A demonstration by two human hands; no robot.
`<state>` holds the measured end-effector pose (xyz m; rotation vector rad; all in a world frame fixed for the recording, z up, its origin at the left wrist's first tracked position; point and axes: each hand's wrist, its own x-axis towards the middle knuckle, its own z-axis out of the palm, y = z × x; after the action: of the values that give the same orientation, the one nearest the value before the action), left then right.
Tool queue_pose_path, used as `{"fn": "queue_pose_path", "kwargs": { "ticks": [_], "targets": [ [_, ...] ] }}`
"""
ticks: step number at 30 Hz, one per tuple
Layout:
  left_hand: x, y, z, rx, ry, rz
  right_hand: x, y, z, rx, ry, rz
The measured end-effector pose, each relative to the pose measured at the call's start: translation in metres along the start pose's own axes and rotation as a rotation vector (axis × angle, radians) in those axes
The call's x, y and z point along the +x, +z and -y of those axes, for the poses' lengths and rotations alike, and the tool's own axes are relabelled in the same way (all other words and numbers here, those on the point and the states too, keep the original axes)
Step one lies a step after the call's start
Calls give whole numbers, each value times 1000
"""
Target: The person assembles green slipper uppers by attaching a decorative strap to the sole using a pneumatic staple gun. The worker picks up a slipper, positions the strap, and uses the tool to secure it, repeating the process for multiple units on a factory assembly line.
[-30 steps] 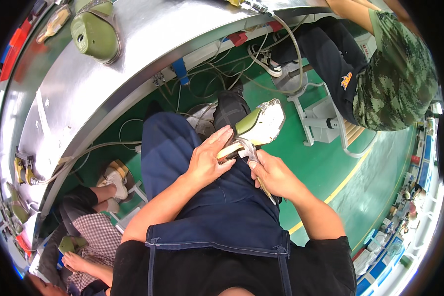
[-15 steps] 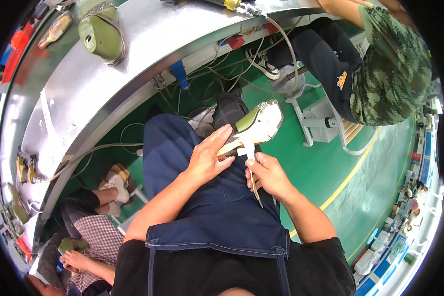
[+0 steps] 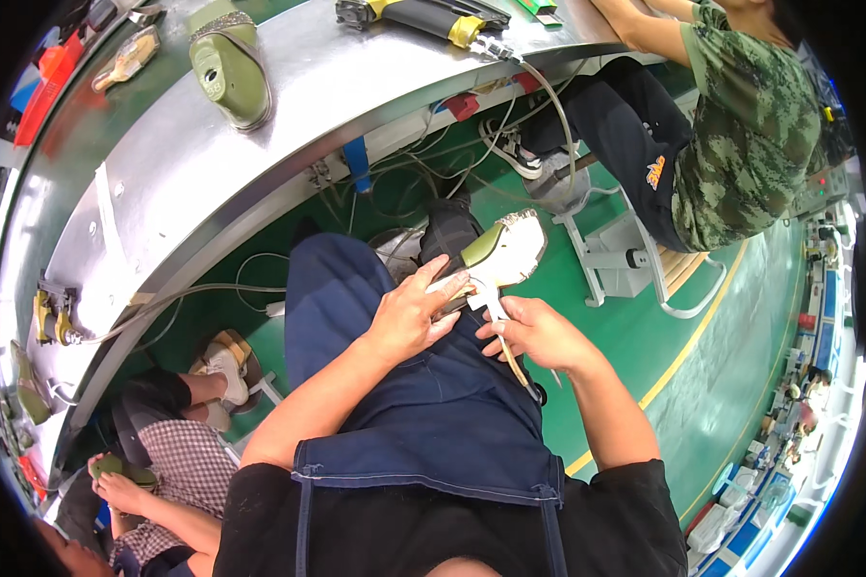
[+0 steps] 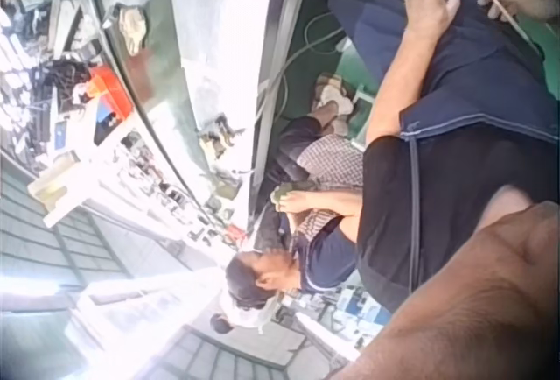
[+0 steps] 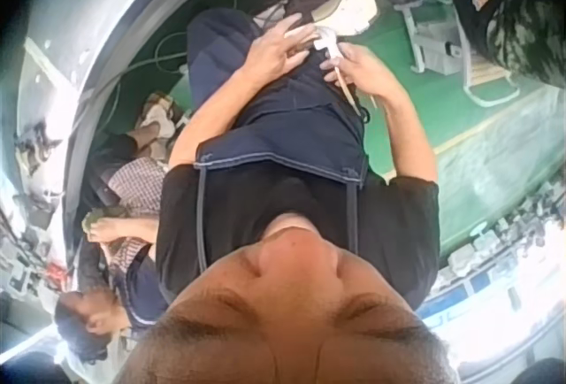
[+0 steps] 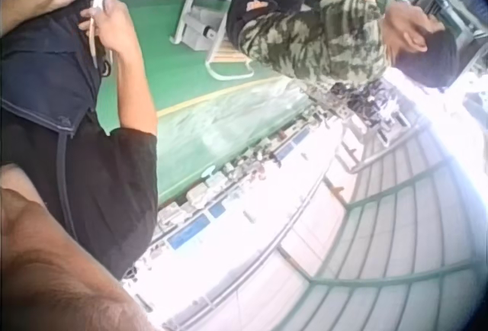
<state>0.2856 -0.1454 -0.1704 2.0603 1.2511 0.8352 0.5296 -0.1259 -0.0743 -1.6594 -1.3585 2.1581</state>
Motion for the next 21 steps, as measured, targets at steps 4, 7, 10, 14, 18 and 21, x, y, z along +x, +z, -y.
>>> {"fn": "queue_pose_path", "kwargs": {
  "ticks": [4,7,10,14,18,21],
  "targets": [
    [-3,6,-2,91,-11,1,-15,-13,10,-107,29,28],
    [-3,2,-10,157,-55,65,-31,-25,21,-157,7,-6],
    [1,-7,-19,206,-115,132,-37,-32,50,-248,-17,-80],
    [3,-13,-25,248,-142,153,-21,-44,101,-508,-290,-312],
    [3,-7,-23,254,-153,105,17,-54,191,-812,-682,-617],
    [-1,-3,-23,254,-188,52,81,-70,254,-1025,-975,-790]
  ]
}}
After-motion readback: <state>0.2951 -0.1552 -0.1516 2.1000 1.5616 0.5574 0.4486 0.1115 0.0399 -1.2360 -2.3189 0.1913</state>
